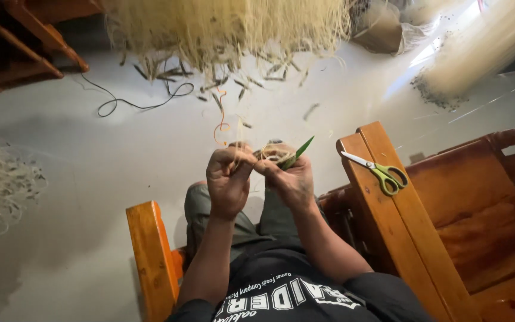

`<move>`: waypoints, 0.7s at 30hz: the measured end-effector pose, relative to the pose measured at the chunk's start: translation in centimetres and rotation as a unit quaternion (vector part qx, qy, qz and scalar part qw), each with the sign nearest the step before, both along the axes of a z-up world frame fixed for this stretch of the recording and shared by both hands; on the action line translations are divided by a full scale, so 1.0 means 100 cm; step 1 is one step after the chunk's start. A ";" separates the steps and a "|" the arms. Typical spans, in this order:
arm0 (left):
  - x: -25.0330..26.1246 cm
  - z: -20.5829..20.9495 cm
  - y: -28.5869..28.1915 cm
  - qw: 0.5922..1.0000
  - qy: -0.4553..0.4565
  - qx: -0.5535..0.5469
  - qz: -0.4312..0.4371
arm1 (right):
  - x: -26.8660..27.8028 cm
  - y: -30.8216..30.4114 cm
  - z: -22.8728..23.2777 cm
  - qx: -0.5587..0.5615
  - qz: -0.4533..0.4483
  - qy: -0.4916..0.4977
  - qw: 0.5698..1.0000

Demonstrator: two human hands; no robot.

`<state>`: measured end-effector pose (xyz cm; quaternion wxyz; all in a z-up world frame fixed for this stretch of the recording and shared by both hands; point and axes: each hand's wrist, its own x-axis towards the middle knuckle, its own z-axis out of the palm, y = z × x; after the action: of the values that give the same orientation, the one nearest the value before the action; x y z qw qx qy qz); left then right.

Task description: Repairing and untangling fishing nets using a plastic netting needle and scissors

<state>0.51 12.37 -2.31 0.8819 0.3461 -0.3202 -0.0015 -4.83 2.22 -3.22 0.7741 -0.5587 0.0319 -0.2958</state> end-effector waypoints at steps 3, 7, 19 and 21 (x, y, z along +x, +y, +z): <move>0.007 0.004 0.005 0.998 0.060 -0.004 -0.035 | 0.012 0.006 -0.013 0.097 0.004 0.017 0.995; 0.012 -0.001 0.000 0.987 0.141 -0.006 -0.082 | 0.019 0.010 -0.002 0.141 -0.001 0.010 0.990; 0.037 0.002 -0.007 0.976 0.181 -0.048 -0.108 | 0.037 -0.002 -0.006 0.199 0.021 -0.052 0.978; 0.035 0.003 -0.009 0.981 0.170 -0.017 -0.093 | 0.039 -0.001 0.002 0.224 0.015 -0.059 0.973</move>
<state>4.01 11.42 -2.05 0.9252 0.2945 -0.1963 -0.1368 -0.98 2.07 -3.00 0.8847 -0.3529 0.0434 -0.3014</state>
